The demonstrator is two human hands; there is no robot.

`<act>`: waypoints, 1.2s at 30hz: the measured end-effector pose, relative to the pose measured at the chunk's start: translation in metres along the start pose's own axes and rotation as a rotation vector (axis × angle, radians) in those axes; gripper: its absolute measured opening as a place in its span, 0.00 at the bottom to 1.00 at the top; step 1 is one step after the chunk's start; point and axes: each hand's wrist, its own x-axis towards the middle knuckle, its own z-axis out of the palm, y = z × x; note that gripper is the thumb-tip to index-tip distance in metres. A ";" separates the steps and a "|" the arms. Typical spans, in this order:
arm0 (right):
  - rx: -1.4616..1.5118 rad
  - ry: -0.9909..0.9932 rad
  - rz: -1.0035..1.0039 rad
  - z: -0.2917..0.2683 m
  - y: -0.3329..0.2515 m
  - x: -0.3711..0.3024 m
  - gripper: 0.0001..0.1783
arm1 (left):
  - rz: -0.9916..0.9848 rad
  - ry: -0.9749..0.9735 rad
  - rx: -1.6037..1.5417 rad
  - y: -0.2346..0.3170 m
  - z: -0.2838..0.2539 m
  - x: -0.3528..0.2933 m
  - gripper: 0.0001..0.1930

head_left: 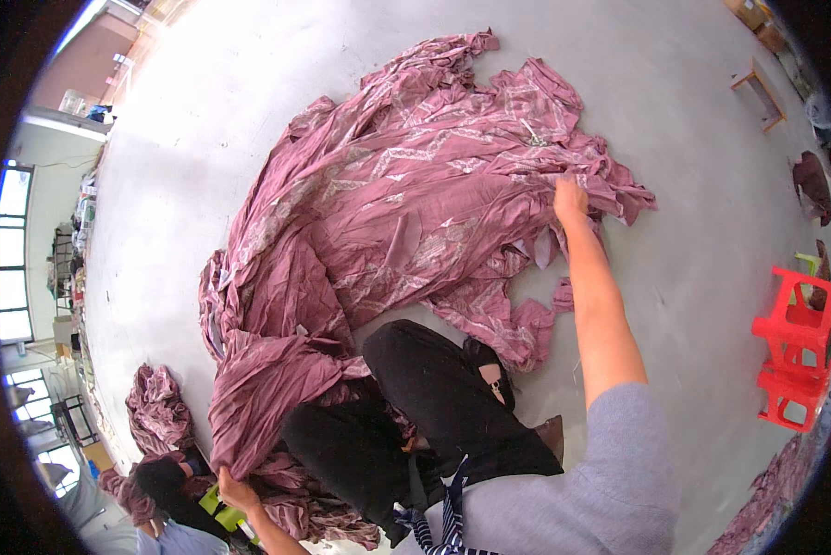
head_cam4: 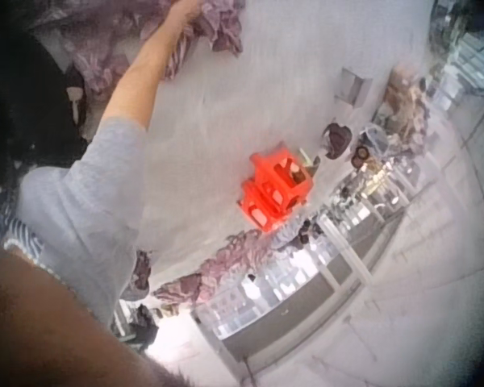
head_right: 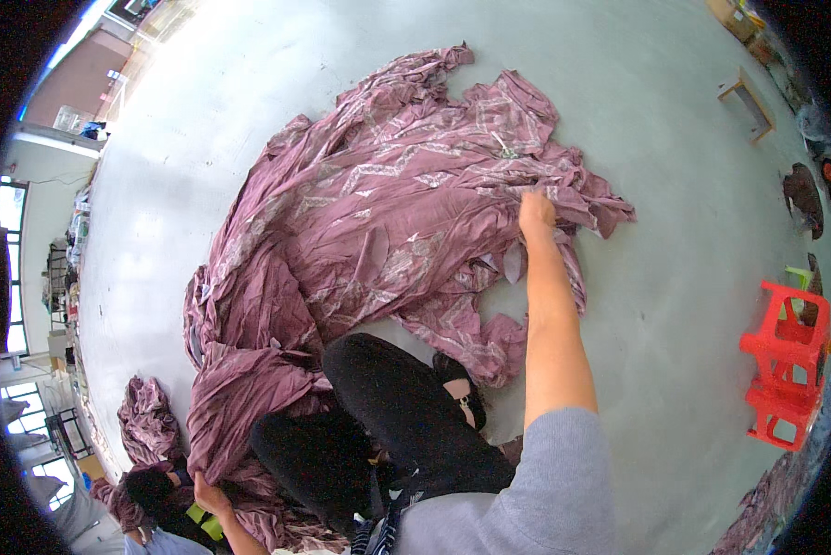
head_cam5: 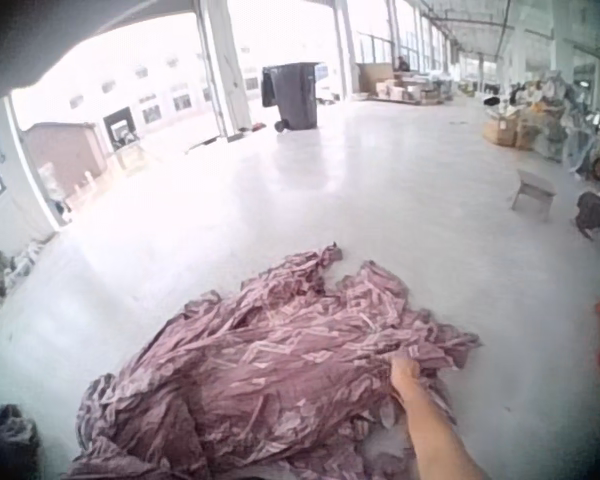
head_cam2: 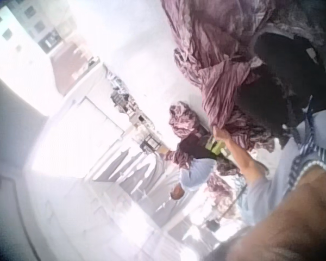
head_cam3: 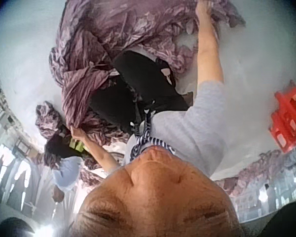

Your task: The person repeatedly picks up pieces of dusty pink patterned fabric from a large pile and uses a small handheld tool to trim loose threads and edges. The person handles the fabric one piece at a time, turning it over and snipping small areas before placing it back on the pile.

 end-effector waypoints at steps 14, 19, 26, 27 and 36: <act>0.791 -1.233 -0.351 -0.048 0.111 -0.305 0.09 | -0.024 -0.382 0.218 0.065 -0.003 -0.038 0.06; 1.272 -0.962 0.063 -0.140 0.069 -0.358 0.09 | 0.159 -0.556 0.154 0.084 0.008 -0.026 0.08; 1.389 -0.871 -0.347 -0.280 -0.061 -0.409 0.08 | 0.476 -0.364 -0.595 0.175 -0.077 -0.035 0.34; 1.369 -0.983 -0.438 -0.298 -0.084 -0.430 0.08 | 0.581 -0.422 -0.767 0.184 -0.086 -0.049 0.36; 1.120 -1.560 -0.806 -0.329 -0.308 -0.600 0.12 | -0.143 -0.589 -1.648 0.186 -0.006 -0.158 0.17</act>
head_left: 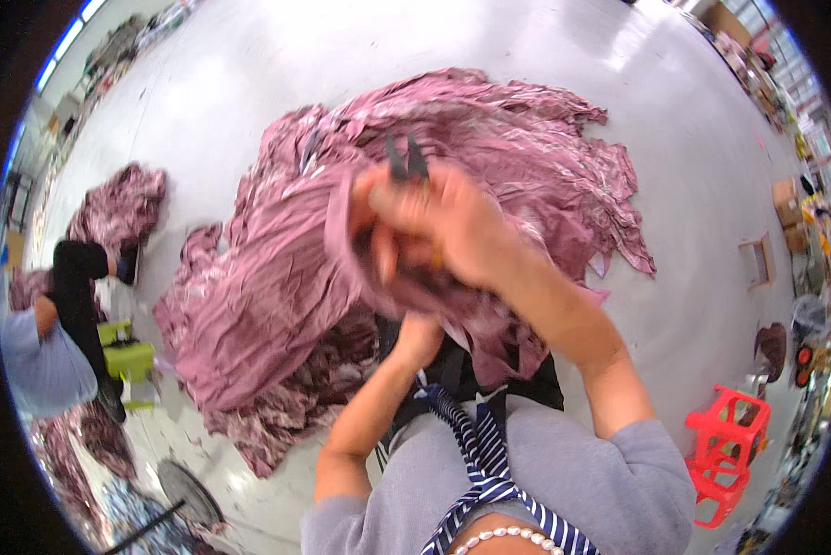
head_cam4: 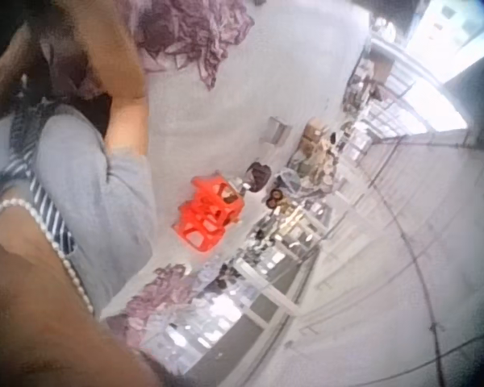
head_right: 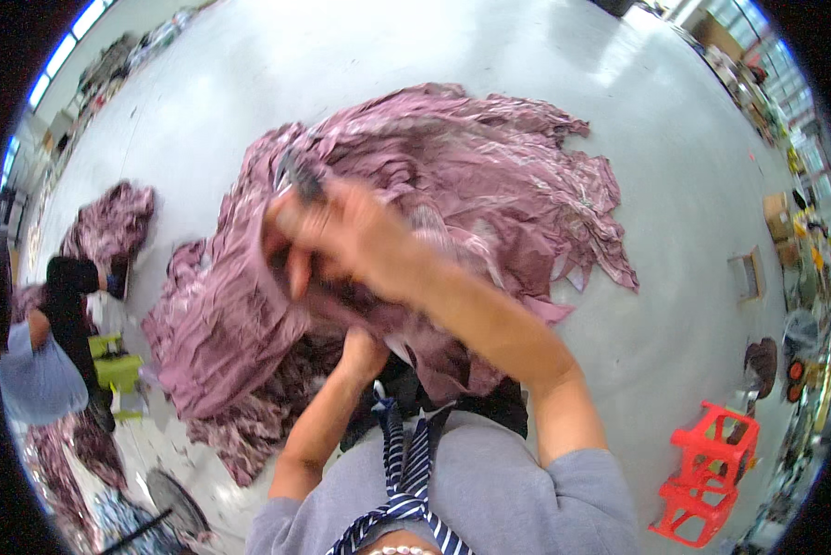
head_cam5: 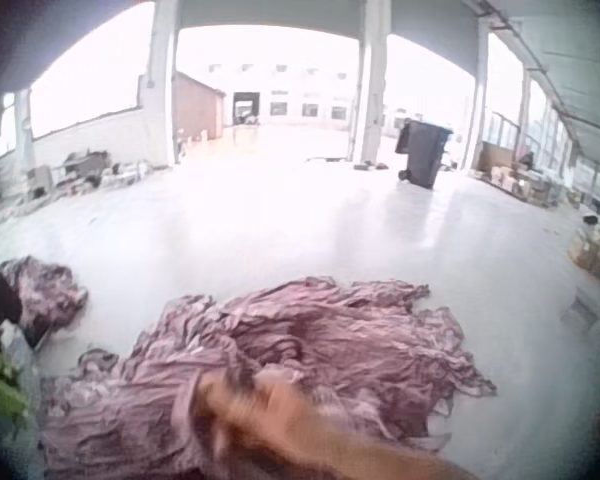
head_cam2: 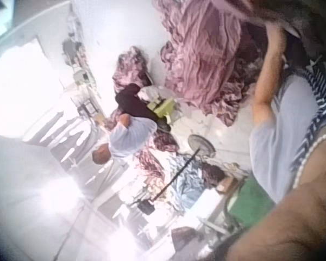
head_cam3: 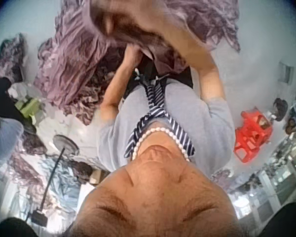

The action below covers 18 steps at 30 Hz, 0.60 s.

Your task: The person repeatedly picks up pieces of dusty pink patterned fabric from a large pile and uses a small handheld tool to trim loose threads and edges. The person handles the fabric one piece at a time, turning it over and snipping small areas before placing it back on the pile.

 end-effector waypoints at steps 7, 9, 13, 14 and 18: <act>-0.422 0.407 -0.077 -0.122 0.049 -0.008 0.19 | -0.308 0.096 -1.178 -0.017 -0.048 0.000 0.14; -0.487 0.439 -0.033 -0.143 0.069 -0.031 0.17 | -0.312 0.093 -1.208 -0.021 -0.056 -0.003 0.15; -0.516 0.469 -0.011 -0.170 0.097 -0.073 0.12 | -0.269 0.197 -1.170 -0.028 -0.060 -0.004 0.16; -0.511 0.471 -0.020 -0.175 0.101 -0.082 0.10 | -0.267 0.206 -1.201 -0.028 -0.064 -0.004 0.17; -0.497 0.415 0.060 -0.170 0.105 -0.116 0.08 | -0.128 0.343 -1.131 -0.018 -0.083 0.000 0.17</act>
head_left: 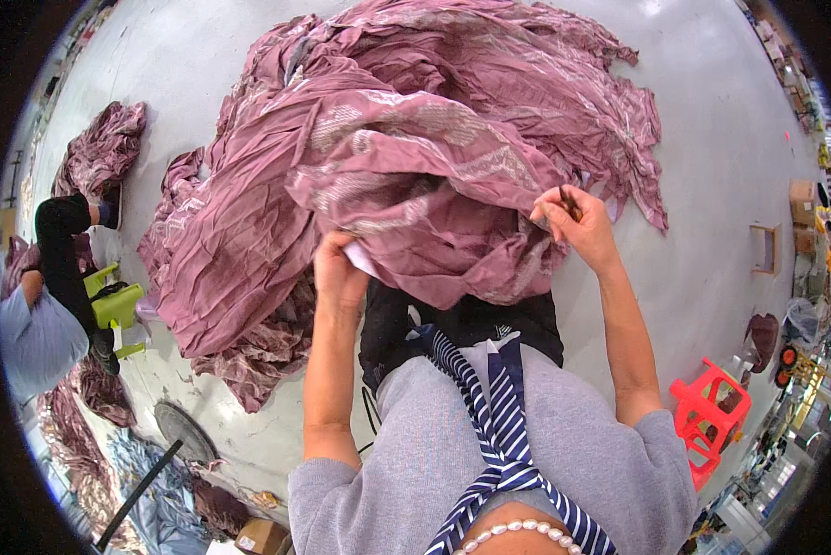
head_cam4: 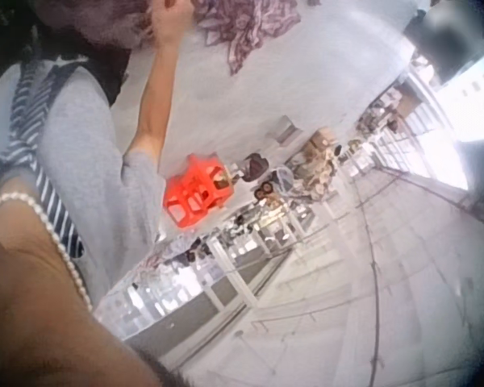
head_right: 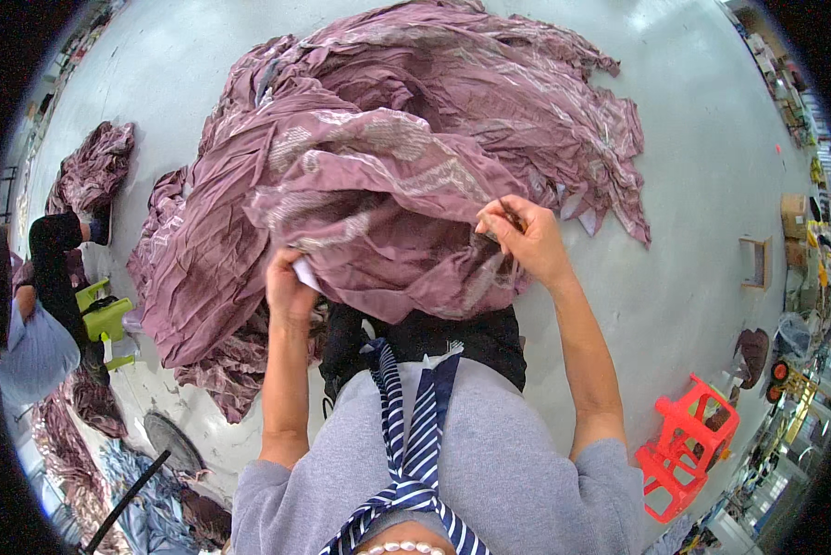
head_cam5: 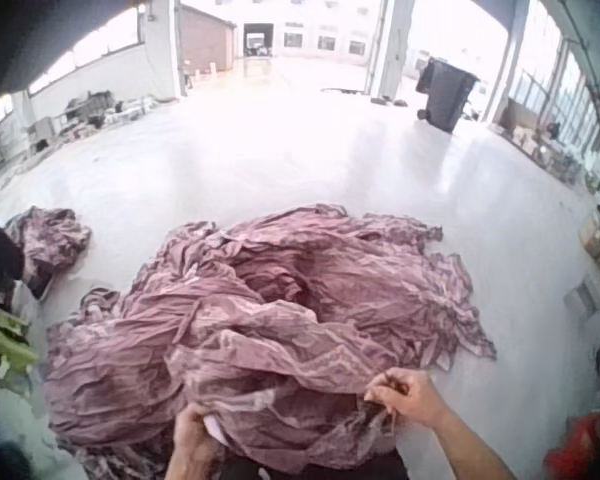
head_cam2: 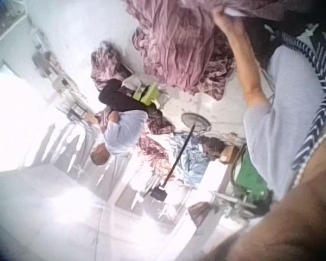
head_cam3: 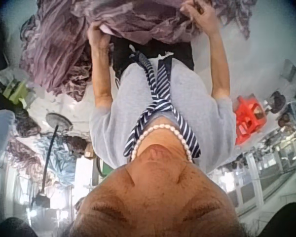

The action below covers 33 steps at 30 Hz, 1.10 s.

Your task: The person repeatedly picks up pieces of dusty pink patterned fabric from a large pile and uses a small handheld tool to trim loose threads and edges. The person handles the fabric one piece at a time, turning it over and snipping small areas before placing it back on the pile.

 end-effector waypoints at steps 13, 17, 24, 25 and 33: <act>-0.595 -0.161 -0.456 0.052 0.017 -0.007 0.15 | 0.162 0.177 0.234 0.040 0.010 0.018 0.10; -0.616 -0.188 -0.499 0.056 0.005 -0.022 0.09 | 0.225 0.253 0.430 0.036 -0.010 0.011 0.08; -0.631 -0.186 -0.686 0.075 0.011 -0.047 0.11 | 0.990 0.463 1.343 0.004 0.019 -0.028 0.34; -0.633 -0.166 -0.679 0.075 0.014 -0.049 0.10 | 1.077 0.432 1.451 -0.005 0.032 -0.033 0.29; -0.658 -0.122 -0.703 0.070 0.014 -0.051 0.08 | 1.015 -0.506 2.229 -0.027 0.077 -0.030 0.14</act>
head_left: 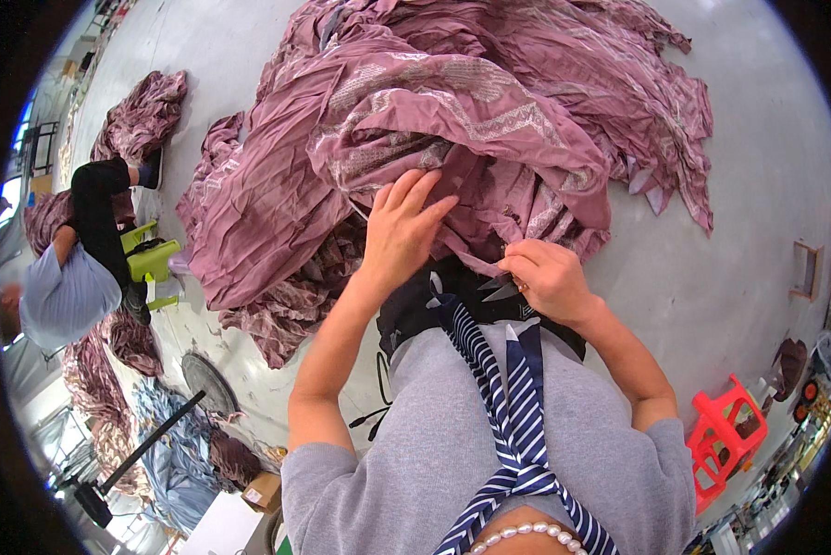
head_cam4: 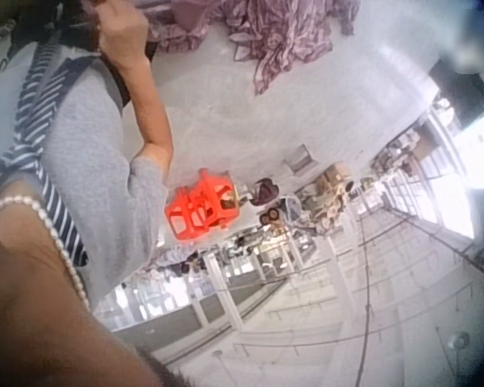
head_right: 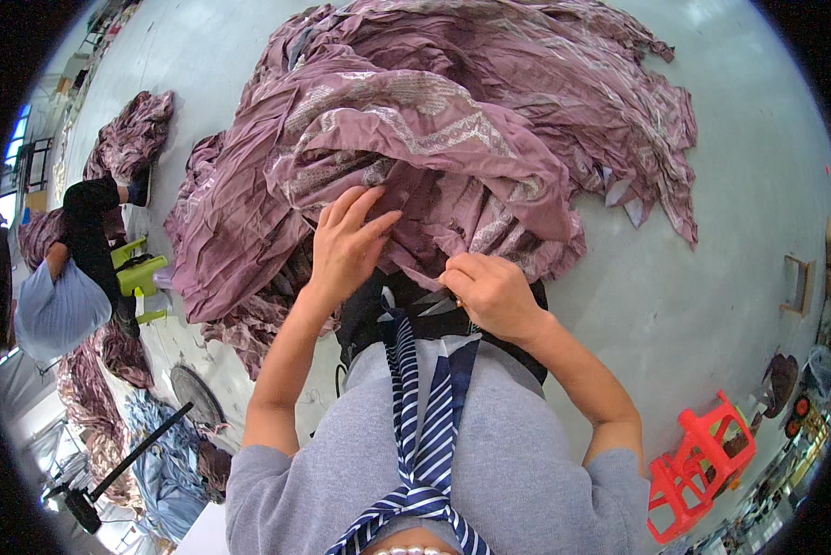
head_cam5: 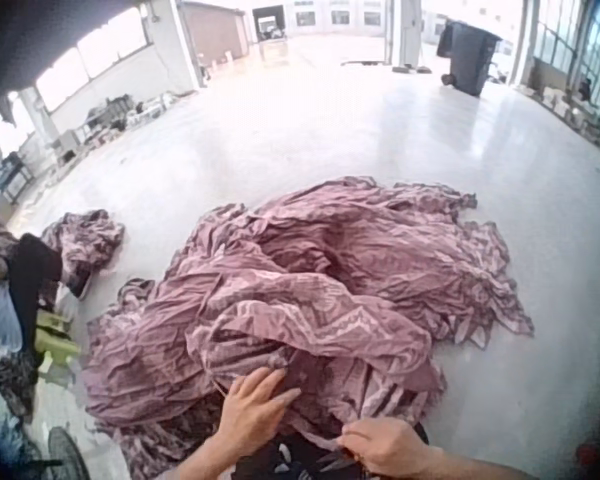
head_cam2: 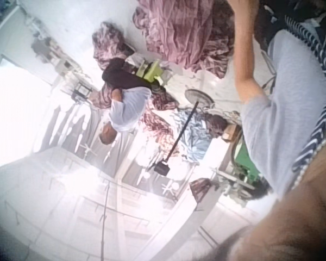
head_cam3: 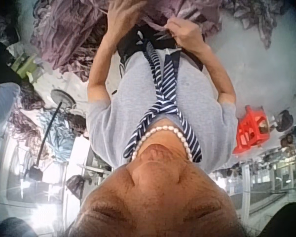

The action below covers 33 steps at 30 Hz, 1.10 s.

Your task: The person repeatedly picks up pieces of dusty pink patterned fabric from a large pile and uses a small handheld tool to trim loose threads and edges. The person handles the fabric one piece at a time, turning it over and snipping small areas before placing it back on the pile.

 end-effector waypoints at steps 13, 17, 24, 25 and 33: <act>-0.025 -0.038 -0.022 0.001 0.002 -0.018 0.12 | -0.370 0.242 -0.512 -0.025 0.014 -0.027 0.05; -0.017 -0.043 -0.035 0.000 0.002 -0.013 0.15 | -0.688 0.166 -0.933 -0.024 0.016 -0.030 0.04; -0.025 -0.056 -0.057 -0.001 0.003 -0.003 0.16 | -0.819 0.153 -1.439 -0.032 0.023 -0.024 0.05; -0.032 -0.056 -0.059 -0.001 0.003 -0.002 0.16 | -0.853 0.151 -1.487 -0.033 0.023 -0.023 0.05; 0.123 0.053 0.013 -0.003 0.004 -0.001 0.17 | -1.080 0.202 -1.409 -0.037 0.029 -0.009 0.06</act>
